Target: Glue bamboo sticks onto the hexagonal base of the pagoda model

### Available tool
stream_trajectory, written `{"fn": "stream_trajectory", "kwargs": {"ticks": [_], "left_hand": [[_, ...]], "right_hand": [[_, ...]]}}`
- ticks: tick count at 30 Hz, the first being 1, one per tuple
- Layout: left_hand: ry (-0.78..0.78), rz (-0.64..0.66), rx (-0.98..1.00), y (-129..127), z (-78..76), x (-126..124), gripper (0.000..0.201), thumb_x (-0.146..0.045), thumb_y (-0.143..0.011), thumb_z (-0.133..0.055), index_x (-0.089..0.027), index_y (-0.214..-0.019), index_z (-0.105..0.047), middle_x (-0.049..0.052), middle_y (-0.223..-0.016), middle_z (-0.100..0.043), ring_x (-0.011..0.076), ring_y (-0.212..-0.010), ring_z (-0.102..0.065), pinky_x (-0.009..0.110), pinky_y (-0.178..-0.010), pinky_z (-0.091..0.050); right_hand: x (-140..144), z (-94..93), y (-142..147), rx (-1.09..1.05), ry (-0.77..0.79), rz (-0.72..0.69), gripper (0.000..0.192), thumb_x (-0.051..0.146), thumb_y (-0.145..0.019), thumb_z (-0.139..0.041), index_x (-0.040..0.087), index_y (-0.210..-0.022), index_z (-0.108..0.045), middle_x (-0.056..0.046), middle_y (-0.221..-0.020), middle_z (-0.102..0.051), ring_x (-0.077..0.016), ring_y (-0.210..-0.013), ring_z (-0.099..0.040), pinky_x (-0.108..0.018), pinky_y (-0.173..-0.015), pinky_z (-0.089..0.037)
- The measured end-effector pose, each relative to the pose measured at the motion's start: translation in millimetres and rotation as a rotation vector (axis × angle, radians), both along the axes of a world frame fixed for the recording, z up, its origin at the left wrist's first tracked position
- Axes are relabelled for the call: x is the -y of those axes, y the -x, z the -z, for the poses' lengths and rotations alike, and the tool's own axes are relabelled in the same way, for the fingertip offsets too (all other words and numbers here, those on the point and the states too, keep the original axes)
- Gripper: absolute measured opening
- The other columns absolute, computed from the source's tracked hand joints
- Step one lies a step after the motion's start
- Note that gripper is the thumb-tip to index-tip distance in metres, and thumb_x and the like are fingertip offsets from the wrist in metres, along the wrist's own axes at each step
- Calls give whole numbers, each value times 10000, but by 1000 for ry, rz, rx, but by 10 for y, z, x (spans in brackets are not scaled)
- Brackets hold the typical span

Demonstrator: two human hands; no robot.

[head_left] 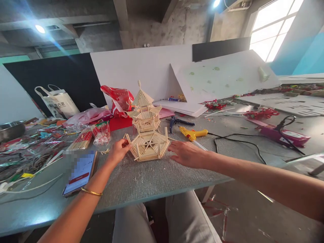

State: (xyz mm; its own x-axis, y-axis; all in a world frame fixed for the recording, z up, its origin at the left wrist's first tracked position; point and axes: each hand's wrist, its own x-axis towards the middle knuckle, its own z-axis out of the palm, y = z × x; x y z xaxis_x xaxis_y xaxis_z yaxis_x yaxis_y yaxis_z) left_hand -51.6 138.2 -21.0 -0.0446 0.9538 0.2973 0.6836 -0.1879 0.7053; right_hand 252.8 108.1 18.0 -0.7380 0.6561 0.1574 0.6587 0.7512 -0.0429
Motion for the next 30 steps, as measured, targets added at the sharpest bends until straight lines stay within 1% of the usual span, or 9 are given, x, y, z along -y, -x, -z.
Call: {"fn": "stream_trajectory", "kwargs": {"ticks": [3,6,8,11,13,15,17,24,30], "left_hand": [[-3,-65,-64,-46,-43,51,356,-473,-664,-516,-153,-782,-620,43,-735,-675,196,-695,-617,278,-638,-442],[-8,-125,-115,-83,-64,140,331,-471,-679,-511,-165,-739,-624,48,-711,-671,207,-686,-615,290,-629,-433],[-28,-169,-126,-91,-48,235,330,-466,-694,-502,-170,-783,-621,60,-774,-677,205,-714,-620,291,-645,-441],[-120,-208,-119,-98,4,451,380,-476,-720,-488,-169,-916,-597,78,-911,-667,189,-760,-622,289,-683,-462],[-107,-133,-90,-127,29,622,393,-483,-728,-492,-173,-945,-598,67,-905,-670,178,-749,-625,288,-692,-474],[-14,-38,-43,-185,33,770,386,-470,-712,-526,-172,-942,-611,57,-869,-682,180,-754,-632,287,-699,-483],[57,5,-19,-259,22,861,368,-442,-696,-555,-171,-936,-625,50,-845,-692,186,-764,-637,290,-709,-484],[88,3,-71,-408,22,849,287,-427,-712,-543,-211,-848,-673,21,-837,-708,193,-739,-643,268,-672,-463],[104,-5,-136,-461,-2,891,319,-458,-758,-485,-213,-823,-679,-3,-685,-692,168,-636,-637,237,-605,-430]], "right_hand": [[-73,-118,-173,-22,-23,79,207,248,-799,-463,140,-932,-579,-88,-906,-592,-195,-795,-545,-291,-686,-373],[-95,-183,-328,-63,12,147,182,242,-787,-479,133,-891,-581,-72,-851,-599,-166,-729,-538,-265,-653,-369],[-73,-154,-367,-83,44,145,172,228,-779,-486,129,-880,-585,-67,-831,-600,-152,-697,-531,-253,-631,-365],[-27,-40,-330,-83,75,82,187,206,-776,-484,122,-908,-586,-77,-861,-601,-149,-705,-529,-251,-634,-363],[-12,28,-273,-79,85,43,201,200,-779,-482,118,-933,-581,-85,-881,-601,-151,-716,-532,-254,-641,-364],[-14,62,-214,-89,79,21,198,205,-779,-488,118,-934,-575,-88,-884,-601,-155,-719,-534,-257,-644,-365],[-21,61,-164,-101,63,0,179,211,-776,-493,124,-911,-571,-85,-875,-601,-158,-721,-535,-258,-641,-363],[20,-9,-56,-78,66,-57,199,229,-794,-482,139,-948,-569,-84,-870,-599,-181,-774,-542,-268,-663,-365],[22,17,-102,-91,60,-52,208,240,-807,-472,142,-961,-570,-77,-862,-589,-168,-741,-533,-257,-640,-360]]}}
